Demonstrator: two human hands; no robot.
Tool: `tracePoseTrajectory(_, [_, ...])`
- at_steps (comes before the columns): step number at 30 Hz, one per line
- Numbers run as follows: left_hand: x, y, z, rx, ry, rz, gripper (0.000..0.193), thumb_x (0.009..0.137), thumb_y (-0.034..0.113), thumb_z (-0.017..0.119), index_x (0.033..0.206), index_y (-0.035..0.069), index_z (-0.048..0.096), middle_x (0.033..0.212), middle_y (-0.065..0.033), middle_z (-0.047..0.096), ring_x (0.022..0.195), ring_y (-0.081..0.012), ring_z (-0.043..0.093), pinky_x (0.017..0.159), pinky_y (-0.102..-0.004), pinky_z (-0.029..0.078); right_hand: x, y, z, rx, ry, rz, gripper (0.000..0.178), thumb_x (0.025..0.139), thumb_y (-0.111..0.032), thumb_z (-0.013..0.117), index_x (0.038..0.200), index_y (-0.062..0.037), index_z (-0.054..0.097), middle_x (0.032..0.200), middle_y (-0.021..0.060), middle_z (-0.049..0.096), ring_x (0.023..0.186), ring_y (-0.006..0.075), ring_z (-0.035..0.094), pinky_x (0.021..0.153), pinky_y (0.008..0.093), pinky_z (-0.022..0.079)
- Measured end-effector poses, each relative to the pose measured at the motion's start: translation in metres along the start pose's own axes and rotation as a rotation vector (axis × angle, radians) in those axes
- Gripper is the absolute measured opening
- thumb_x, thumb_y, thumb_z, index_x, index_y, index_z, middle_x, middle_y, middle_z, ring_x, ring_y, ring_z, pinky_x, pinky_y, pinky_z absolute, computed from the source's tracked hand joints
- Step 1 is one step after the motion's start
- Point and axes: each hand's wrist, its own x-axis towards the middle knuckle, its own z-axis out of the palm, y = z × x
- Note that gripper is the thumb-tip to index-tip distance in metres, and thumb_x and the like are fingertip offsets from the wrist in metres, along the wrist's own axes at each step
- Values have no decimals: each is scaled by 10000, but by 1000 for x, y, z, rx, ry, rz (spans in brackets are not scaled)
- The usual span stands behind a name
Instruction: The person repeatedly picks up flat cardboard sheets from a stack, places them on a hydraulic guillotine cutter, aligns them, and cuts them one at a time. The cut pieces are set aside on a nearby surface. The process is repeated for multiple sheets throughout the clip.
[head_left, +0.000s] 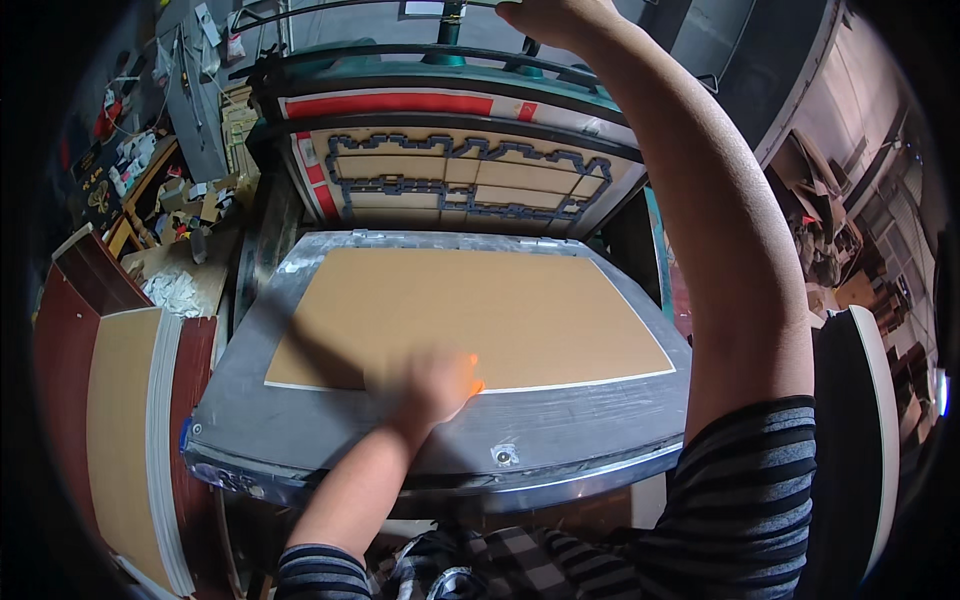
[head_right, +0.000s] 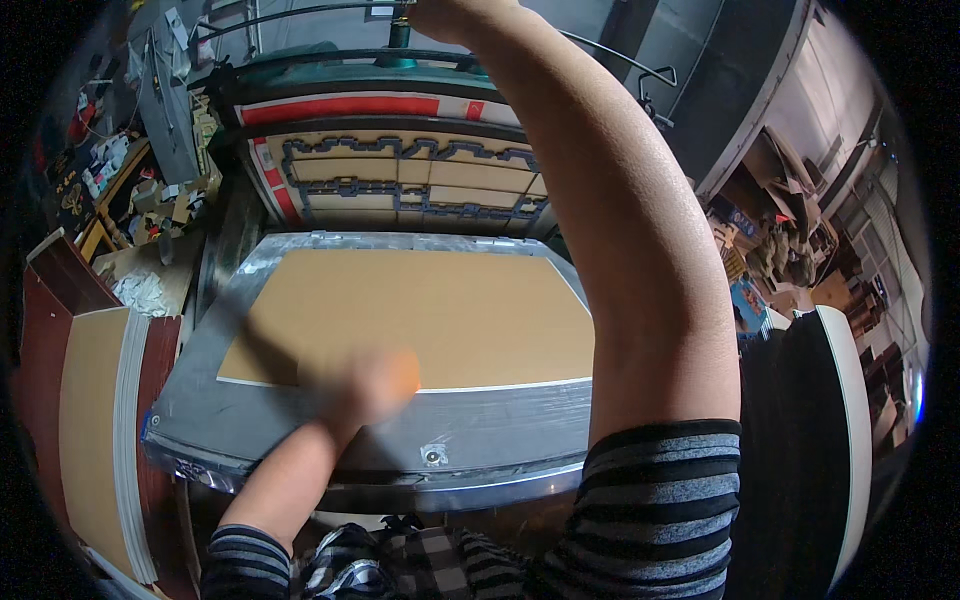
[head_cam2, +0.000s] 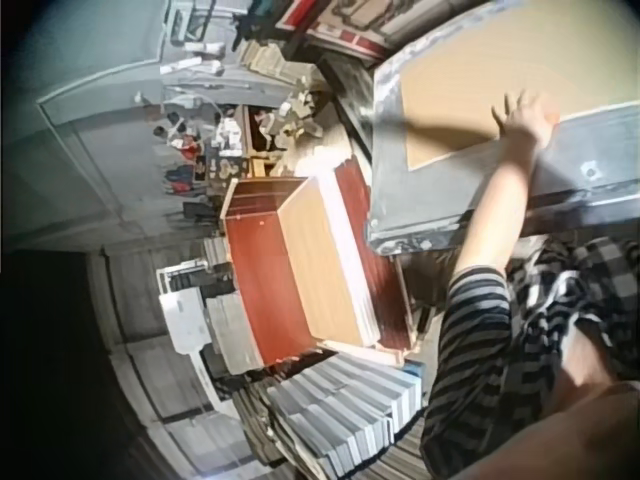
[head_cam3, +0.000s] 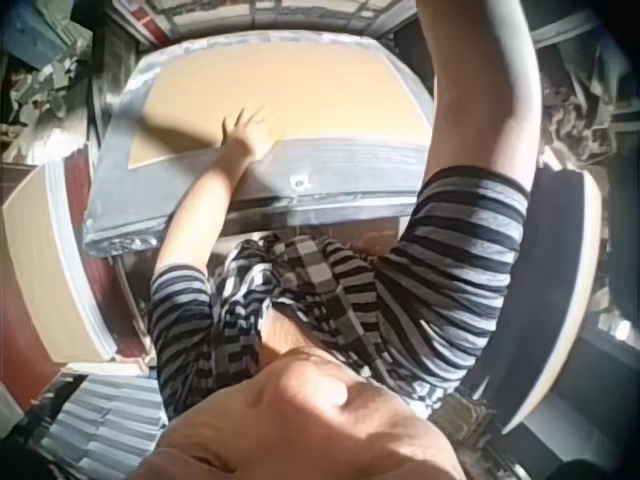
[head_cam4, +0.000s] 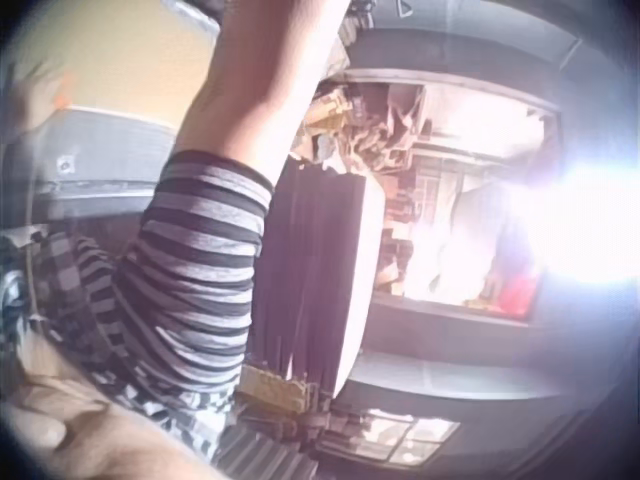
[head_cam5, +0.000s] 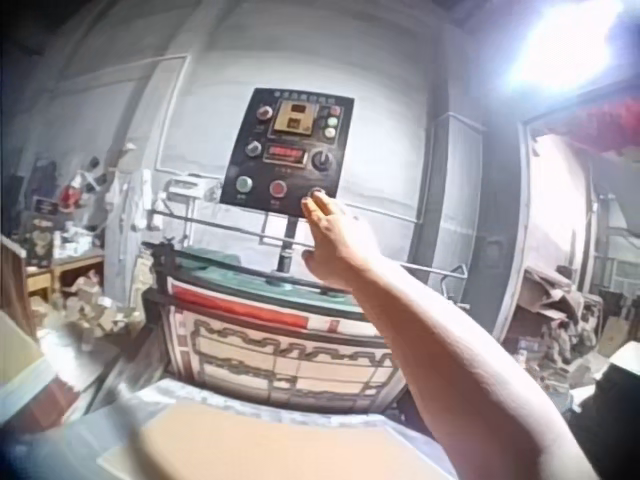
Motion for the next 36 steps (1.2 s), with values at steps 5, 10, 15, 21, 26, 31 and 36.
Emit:
tracePoseTrajectory(5, [0, -1, 0, -23, -92, -42, 281, 650, 197, 769, 872, 67, 656, 804, -93, 606, 727, -269, 585, 622, -402, 452, 7, 1, 13, -12, 71, -41, 704, 743, -156, 637, 1397, -31, 407, 1454, 159, 380, 1333, 308, 371, 1072, 392, 367])
tracePoseTrajectory(10, [-8, -3, 6, -94, -218, -126, 325, 659, 283, 792, 850, 72, 636, 795, -100, 595, 730, -284, 577, 637, -420, 442, 10, -3, 25, -203, 13, -60, 628, 791, -271, 721, 1348, -109, 481, 1299, 134, 526, 1274, 288, 450, 1024, 440, 374])
tracePoseTrajectory(15, [36, 17, -53, 95, -1, 86, 280, 673, 257, 787, 809, 78, 621, 755, -82, 572, 681, -276, 566, 618, -417, 442, 3, -6, 35, -73, 2, 62, 424, 812, -74, 563, 1234, -90, 600, 1507, 122, 313, 1404, 301, 254, 1054, 580, 298])
tracePoseTrajectory(21, [22, 15, -21, 109, -840, -527, 575, 912, 548, 451, 1373, 204, 456, 1431, -67, 395, 1324, -310, 321, 993, -607, 251, 26, -31, 40, -207, -150, 262, 535, 760, -235, 677, 1265, -93, 575, 1473, 150, 351, 1401, 305, 270, 1082, 577, 258])
tracePoseTrajectory(26, [32, 20, -21, -6, -964, -597, 640, 906, 597, 423, 1440, 245, 389, 1512, -34, 307, 1394, -323, 219, 1066, -657, 106, 38, -11, 22, -250, -248, 338, 465, 741, -321, 672, 1166, -136, 634, 1309, 90, 548, 1202, 249, 526, 988, 488, 365])
tracePoseTrajectory(31, [26, 19, -27, 18, -944, -605, 640, 896, 597, 448, 1434, 252, 405, 1536, -36, 282, 1404, -344, 213, 1046, -624, 137, 45, -11, 5, -167, -224, 270, 489, 781, -269, 642, 1252, -152, 584, 1276, 56, 575, 1081, 231, 616, 867, 416, 472])
tracePoseTrajectory(36, [30, 19, -22, -32, -932, -600, 669, 866, 609, 487, 1424, 244, 427, 1544, -57, 280, 1430, -369, 169, 1057, -678, 111, -23, 6, -30, 72, 245, 0, 521, 846, -294, 690, 1331, -193, 530, 1417, 100, 474, 1228, 340, 524, 970, 435, 484])
